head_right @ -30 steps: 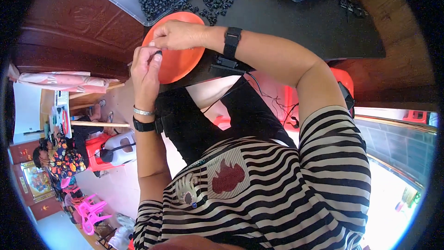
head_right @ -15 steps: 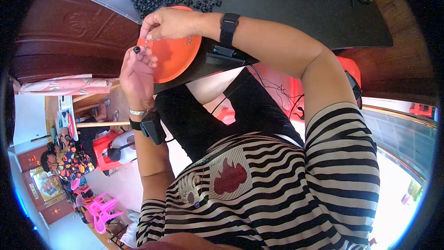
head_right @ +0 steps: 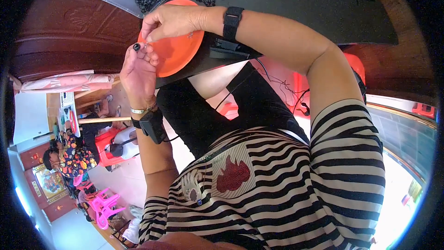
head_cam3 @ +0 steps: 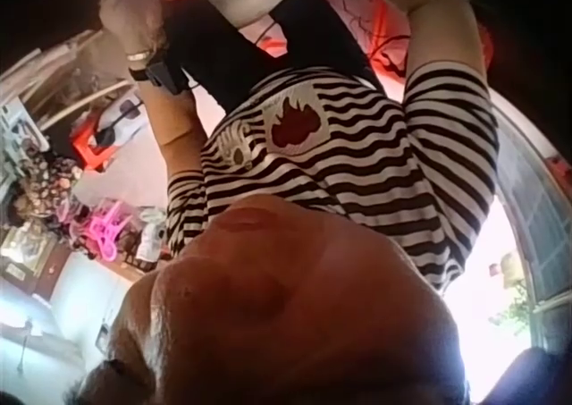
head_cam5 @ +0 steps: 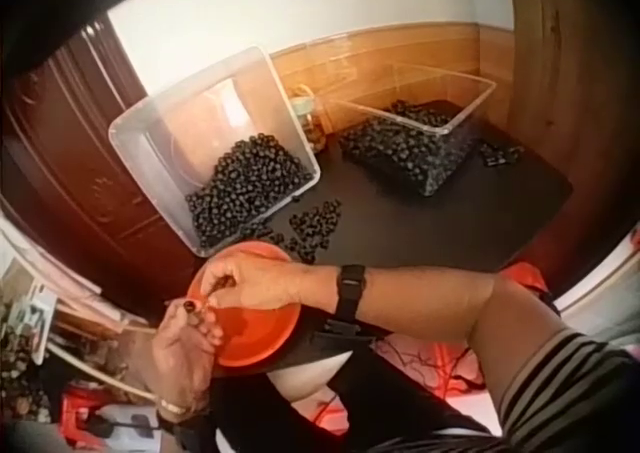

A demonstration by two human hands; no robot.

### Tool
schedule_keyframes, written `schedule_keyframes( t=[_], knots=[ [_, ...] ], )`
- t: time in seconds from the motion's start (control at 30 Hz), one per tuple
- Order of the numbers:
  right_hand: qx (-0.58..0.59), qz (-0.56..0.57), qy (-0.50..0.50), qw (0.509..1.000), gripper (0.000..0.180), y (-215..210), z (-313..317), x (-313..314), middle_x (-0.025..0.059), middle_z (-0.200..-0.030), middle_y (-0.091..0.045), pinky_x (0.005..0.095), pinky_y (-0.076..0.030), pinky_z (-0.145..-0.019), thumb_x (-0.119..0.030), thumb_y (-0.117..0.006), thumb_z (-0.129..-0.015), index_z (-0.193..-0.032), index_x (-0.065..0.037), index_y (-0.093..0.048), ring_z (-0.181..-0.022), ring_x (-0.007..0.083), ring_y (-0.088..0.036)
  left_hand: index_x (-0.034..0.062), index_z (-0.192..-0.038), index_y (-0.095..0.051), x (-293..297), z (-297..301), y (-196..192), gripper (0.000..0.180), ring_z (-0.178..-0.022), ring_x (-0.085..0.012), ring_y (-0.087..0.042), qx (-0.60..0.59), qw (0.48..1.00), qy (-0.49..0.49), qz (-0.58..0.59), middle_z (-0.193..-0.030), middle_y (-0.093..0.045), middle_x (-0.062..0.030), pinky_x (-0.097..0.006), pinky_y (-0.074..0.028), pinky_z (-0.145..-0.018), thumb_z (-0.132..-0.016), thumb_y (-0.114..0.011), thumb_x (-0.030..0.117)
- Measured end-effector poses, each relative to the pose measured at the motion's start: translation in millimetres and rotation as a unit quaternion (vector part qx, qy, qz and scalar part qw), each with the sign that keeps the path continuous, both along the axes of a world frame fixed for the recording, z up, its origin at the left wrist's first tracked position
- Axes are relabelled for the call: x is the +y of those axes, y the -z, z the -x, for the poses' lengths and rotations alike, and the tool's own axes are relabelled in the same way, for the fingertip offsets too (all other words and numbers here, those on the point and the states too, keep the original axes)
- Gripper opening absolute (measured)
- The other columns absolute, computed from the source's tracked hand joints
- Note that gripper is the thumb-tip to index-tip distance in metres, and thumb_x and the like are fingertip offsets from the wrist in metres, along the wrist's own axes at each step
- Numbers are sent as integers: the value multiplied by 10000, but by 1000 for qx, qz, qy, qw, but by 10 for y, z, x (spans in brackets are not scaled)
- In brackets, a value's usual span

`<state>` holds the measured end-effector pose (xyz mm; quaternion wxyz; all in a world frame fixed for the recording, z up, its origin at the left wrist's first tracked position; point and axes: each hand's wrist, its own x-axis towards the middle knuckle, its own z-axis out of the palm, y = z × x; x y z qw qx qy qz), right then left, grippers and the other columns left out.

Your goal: Manually inserting small metal components into black plastic parts.

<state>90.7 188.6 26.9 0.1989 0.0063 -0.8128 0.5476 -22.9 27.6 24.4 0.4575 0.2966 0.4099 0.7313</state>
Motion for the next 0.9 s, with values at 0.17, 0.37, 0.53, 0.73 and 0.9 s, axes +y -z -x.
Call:
schedule_keyframes(
  t=[0.17, 0.37, 0.53, 0.73, 0.9],
  knots=[
    [-4, 3, -1, 1000, 182, 96, 71, 49, 26, -881, -636, 262, -473, -778, -171, -623, -859, -953, -16, -617, -824, 101, -585, 10, -1017, -515, 59, 14, -4, 210, -742, -218, -592, 35, 999, 14, 5, -893, -600, -137, -293, -466, -658, -950, -455, 200],
    [-46, -24, 46, 998, 215, -10, 69, 104, 28, -834, -626, 267, -484, -579, -242, -577, -883, -945, -39, -612, -719, 100, -573, -10, -1039, -507, 195, 41, -75, 227, -753, -219, -605, 89, 996, -1, 12, -911, -598, -150, -300, -482, -666, -953, -452, 193],
    [-23, -47, 49, 997, 240, -9, 161, 171, 77, -827, -642, 307, -477, -606, -248, -579, -862, -940, -24, -619, -729, 167, -599, -18, -1027, -519, 218, 107, -38, 227, -739, -210, -593, 85, 996, 2, 14, -896, -589, -138, -294, -471, -660, -947, -459, 186],
    [1, -163, 99, 982, 197, 23, 253, 303, 109, -830, -661, 351, -483, -720, -208, -610, -810, -922, -48, -639, -787, 249, -632, -16, -1016, -539, 141, 311, -66, 230, -731, -210, -569, 38, 998, -47, -21, -875, -575, -124, -293, -447, -655, -942, -455, 184],
    [-25, -233, -30, 972, 158, -43, 255, 299, 81, -839, -635, 338, -478, -690, -141, -641, -779, -909, -52, -626, -775, 222, -618, -20, -1019, -541, 16, 316, -111, 262, -701, -211, -547, -26, 996, -65, -47, -867, -572, -122, -300, -418, -625, -938, -459, 215]
  ],
)
